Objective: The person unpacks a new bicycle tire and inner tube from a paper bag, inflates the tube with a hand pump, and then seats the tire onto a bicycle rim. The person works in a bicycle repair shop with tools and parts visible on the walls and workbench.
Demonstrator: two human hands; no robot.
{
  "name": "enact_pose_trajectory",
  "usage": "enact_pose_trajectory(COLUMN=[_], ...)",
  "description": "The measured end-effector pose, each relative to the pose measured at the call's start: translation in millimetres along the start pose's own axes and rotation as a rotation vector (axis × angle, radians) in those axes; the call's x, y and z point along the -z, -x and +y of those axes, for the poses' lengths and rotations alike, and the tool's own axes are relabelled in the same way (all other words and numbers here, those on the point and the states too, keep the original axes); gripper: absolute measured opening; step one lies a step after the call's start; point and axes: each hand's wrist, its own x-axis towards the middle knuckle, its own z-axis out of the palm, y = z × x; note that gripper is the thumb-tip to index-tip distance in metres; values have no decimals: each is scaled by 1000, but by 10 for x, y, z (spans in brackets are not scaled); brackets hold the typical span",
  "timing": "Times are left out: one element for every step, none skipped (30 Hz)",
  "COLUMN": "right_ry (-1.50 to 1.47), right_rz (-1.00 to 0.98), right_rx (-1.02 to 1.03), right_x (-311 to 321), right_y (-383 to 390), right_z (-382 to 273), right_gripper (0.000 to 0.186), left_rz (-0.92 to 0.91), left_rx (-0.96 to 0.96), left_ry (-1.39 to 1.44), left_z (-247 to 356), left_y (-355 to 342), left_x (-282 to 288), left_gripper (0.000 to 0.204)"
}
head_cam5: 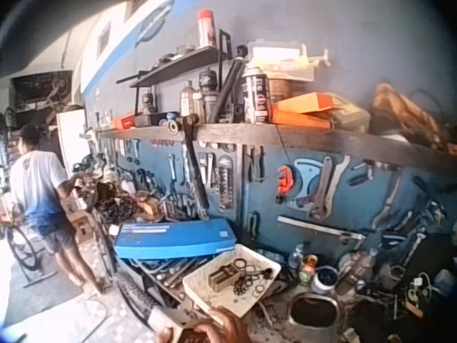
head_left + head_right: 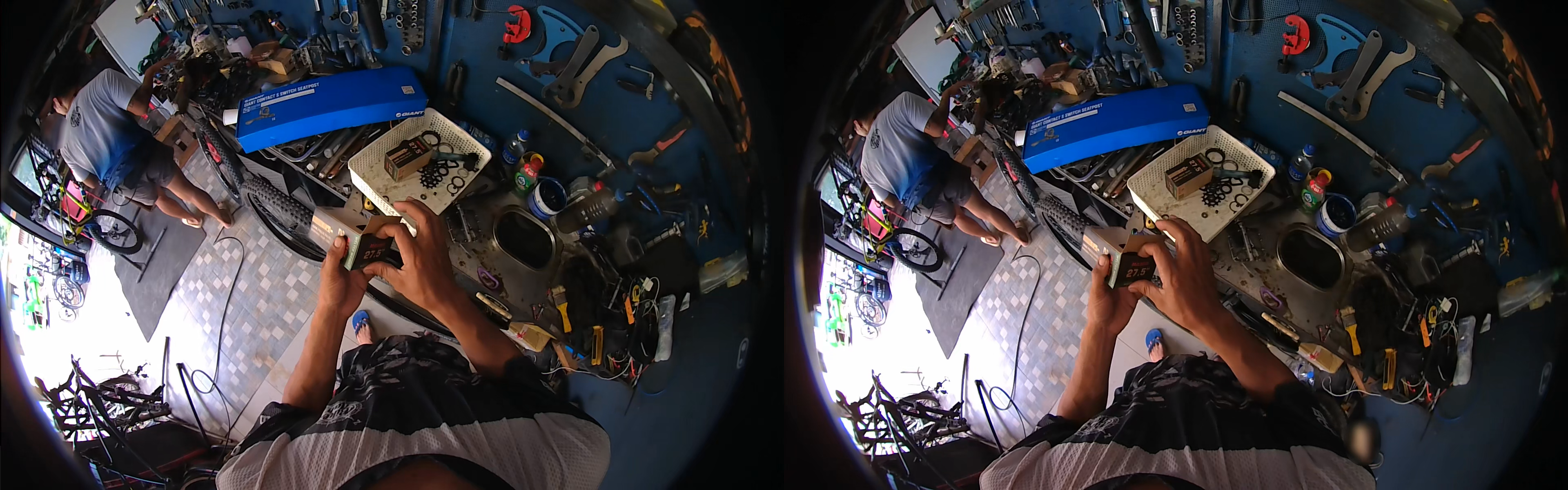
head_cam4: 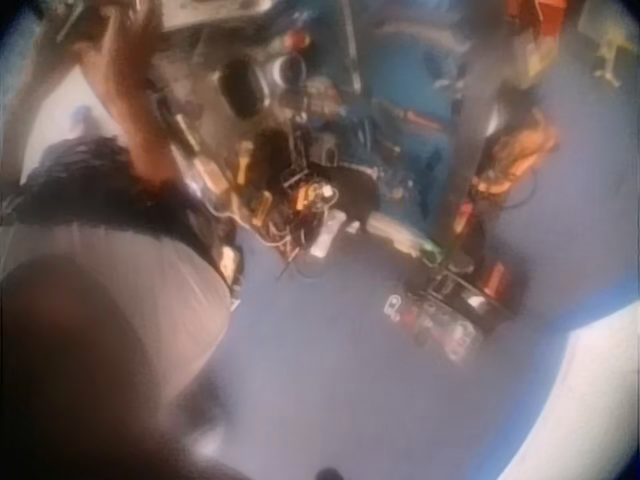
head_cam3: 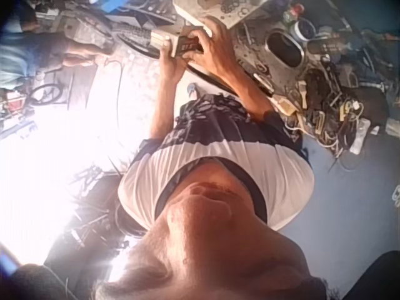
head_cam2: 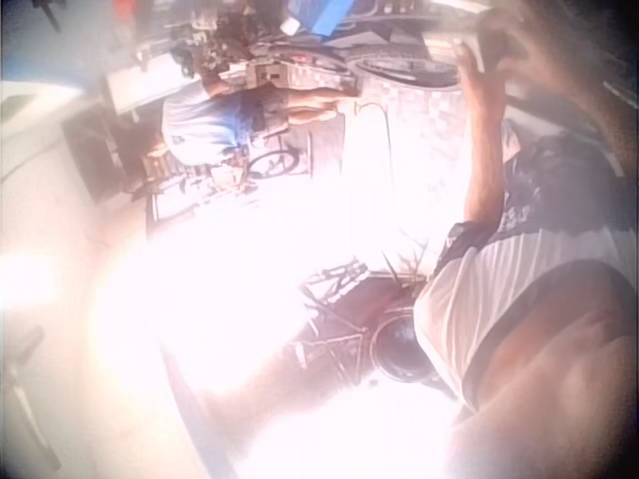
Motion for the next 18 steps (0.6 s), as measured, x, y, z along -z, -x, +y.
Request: enact_pose_trajectory(right_ry=[-23, -45, -56, -67, -70, -40, -1, 34, 69, 109, 112, 134, 70, 16, -48, -111, -182, -248], right_rz=[13, 25, 63, 100, 121, 148, 160, 175, 269, 324, 278, 279, 205, 144, 94, 52, 19, 5], right_rx=[-17, -34, -22, -8, 5, 34, 61, 69, 179, 254, 212, 220, 240, 281, 301, 334, 347, 374], right_x=[-34, -64, -99, -132, -157, -179, -196, -208, -240, -278, -268, -282, -267, -241, -218, -188, -168, -143], right_y=[2, 8, 17, 28, 45, 59, 78, 94, 106, 94, 108, 100, 103, 101, 101, 100, 89, 79], right_z=[5, 8, 3, -6, -14, -18, -23, -24, -44, -52, -49, -59, -62, -63, -84, -108, -144, -184], right_gripper=[56, 54, 52, 49, 47, 42, 37, 33, 25, 22, 21, 22, 23, 24, 26, 27, 29, 30], left_rz=[-10, -27, -34, -53, -56, -70, -89, -41, 4, 0, 14, 43, 28, 33, 76, 8, -9, -74], left_rx=[-15, -10, -9, -13, -1, 7, 16, 9, 3, -19, -15, -10, -8, 5, 14, 8, 20, 29], left_ry=[-37, -23, -17, -10, 13, 37, 57, 114, 168, 234, 269, 268, 280, 303, 280, 306, 327, 373], left_z=[18, 35, 53, 73, 94, 112, 130, 140, 135, 129, 125, 126, 126, 127, 126, 125, 126, 126], left_y=[-10, -18, -27, -38, -43, -53, -67, -84, -108, -116, -116, -118, -104, -85, -76, -58, -41, -24], left_x=[25, 44, 57, 63, 63, 54, 40, 21, -6, -26, -38, -43, -38, -25, -13, 5, 21, 35], left_gripper=[71, 71, 70, 70, 69, 69, 68, 68, 68, 68, 71, 72, 73, 75, 78, 79, 80, 81])
